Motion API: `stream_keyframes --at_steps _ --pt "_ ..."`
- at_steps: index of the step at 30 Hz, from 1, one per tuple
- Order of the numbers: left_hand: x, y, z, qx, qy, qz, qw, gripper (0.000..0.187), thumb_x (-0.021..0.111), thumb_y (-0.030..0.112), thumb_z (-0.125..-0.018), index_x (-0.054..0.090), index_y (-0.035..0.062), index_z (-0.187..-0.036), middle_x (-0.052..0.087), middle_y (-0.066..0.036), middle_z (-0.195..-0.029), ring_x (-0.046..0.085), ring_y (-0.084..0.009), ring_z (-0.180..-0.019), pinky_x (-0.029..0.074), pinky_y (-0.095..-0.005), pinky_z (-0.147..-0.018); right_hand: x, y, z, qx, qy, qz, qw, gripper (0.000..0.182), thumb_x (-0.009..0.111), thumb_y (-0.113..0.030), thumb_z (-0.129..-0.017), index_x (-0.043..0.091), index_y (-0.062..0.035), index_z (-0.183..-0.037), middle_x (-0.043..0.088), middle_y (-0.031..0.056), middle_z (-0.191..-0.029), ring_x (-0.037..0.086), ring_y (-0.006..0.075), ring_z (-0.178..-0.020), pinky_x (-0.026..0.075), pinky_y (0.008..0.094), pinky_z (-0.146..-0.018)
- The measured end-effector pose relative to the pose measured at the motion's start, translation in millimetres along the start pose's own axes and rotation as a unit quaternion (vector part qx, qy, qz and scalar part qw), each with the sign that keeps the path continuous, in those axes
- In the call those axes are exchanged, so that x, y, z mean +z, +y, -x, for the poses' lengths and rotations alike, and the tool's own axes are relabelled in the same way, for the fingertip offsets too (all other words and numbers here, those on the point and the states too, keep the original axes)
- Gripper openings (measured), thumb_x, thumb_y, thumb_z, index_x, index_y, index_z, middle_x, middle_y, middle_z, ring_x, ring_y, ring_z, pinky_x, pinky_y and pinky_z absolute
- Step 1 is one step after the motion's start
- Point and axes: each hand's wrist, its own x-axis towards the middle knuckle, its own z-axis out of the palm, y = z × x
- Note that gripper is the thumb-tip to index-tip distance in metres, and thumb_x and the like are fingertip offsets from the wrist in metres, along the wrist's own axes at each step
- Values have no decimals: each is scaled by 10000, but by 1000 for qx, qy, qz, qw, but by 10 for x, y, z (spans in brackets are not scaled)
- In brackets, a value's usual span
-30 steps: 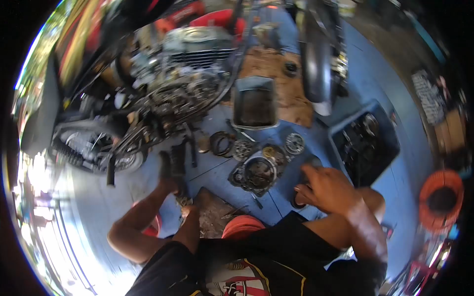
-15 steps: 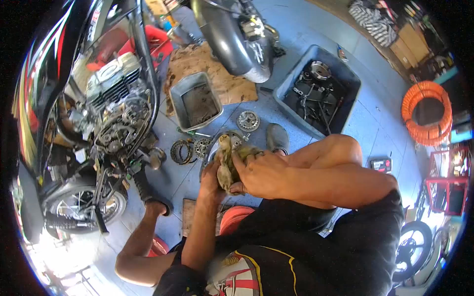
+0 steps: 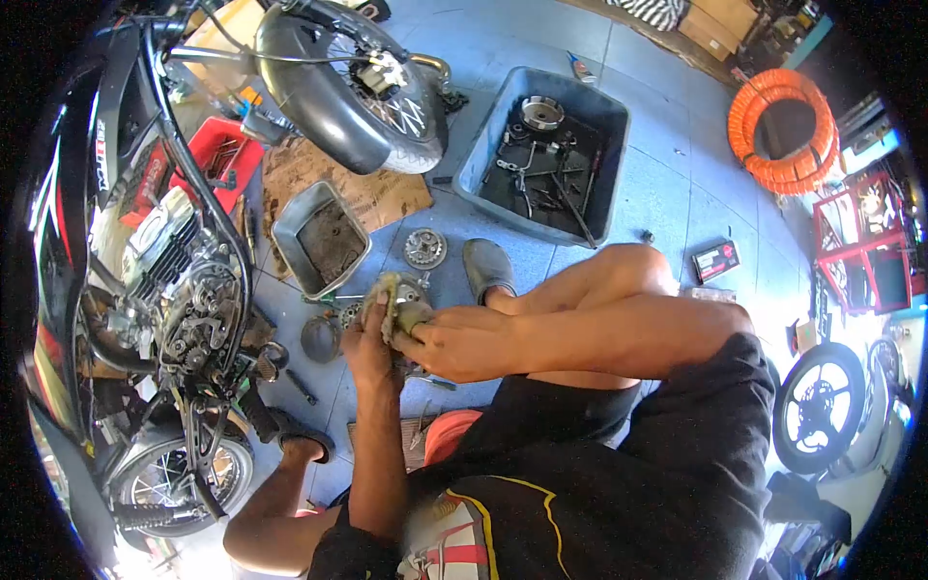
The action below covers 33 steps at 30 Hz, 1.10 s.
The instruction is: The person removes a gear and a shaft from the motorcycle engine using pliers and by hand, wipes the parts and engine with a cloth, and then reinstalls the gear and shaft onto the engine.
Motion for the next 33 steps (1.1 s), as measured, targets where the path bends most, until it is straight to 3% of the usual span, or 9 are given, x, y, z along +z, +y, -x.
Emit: stream_keyframes --at_steps 3,6,8,11,13,19,23,26,33 --pt "-266 172 -101 -51 3 135 990 328 512 172 -917 567 -31 -1169 657 -126 -965 666 -241 -827 551 -336 -769 -85 69 54 -136 27 -9 990 243 612 -189 -747 572 -15 -911 639 132 -757 643 247 -653 515 366 -651" --pt "-236 197 -15 -104 -92 257 956 372 461 207 -927 528 7 -1233 638 -117 -1077 635 -248 -965 514 -397 -869 -186 7 15 -98 69 45 992 381 628 -274 -786 591 -31 -1076 629 131 -871 641 231 -792 490 357 -751" --pt "100 137 263 -121 -125 273 946 387 412 259 -963 521 21 -1248 624 -123 -1144 608 -246 -1051 496 -386 -911 -325 -106 -124 75 173 224 956 539 639 -335 -794 557 19 -1193 618 130 -850 641 238 -791 489 361 -767" --pt "354 290 445 -179 -114 358 909 369 417 317 -985 570 28 -1157 646 -118 -1064 645 -226 -947 532 -358 -817 -321 -133 -96 92 100 172 976 611 676 -342 -794 516 89 -1197 619 215 -1001 643 283 -737 507 386 -763" --pt "279 386 501 -138 -114 84 980 389 422 369 -996 619 35 -1008 661 -89 -896 655 -180 -788 537 -310 -673 -282 -172 -86 79 50 124 988 652 681 -352 -791 488 106 -1213 625 223 -962 646 300 -692 520 390 -702" --pt "5 805 938 77 -29 -112 990 392 464 344 -996 623 17 -847 585 -11 -707 533 -83 -633 449 -258 -547 -574 -448 -316 -31 14 -84 996 551 737 -197 -777 508 119 -1165 635 219 -748 661 348 -632 526 413 -529" --pt "-541 1472 1244 245 137 -168 945 277 555 279 -957 631 13 -946 600 -3 -801 539 -75 -719 467 -254 -651 -694 -636 -568 -192 35 -97 976 397 673 -47 -805 563 4 -1183 639 143 -732 668 304 -643 513 390 -530" --pt "-940 2165 1801 412 268 -286 822 305 611 116 -888 576 -6 -1164 648 -77 -976 599 -95 -821 494 -248 -741 -740 -811 -738 -207 53 -105 971 402 649 3 -788 579 -4 -1183 628 135 -703 665 291 -633 513 390 -541" --pt "-1809 2342 1831 314 135 -447 827 308 610 33 -767 635 -8 -1071 683 -76 -957 631 -129 -882 505 -289 -802 -242 -988 -1180 -218 -126 -148 957 647 632 -75 -809 373 -63 -1402 622 206 -1069 641 362 -884 546 399 -697"
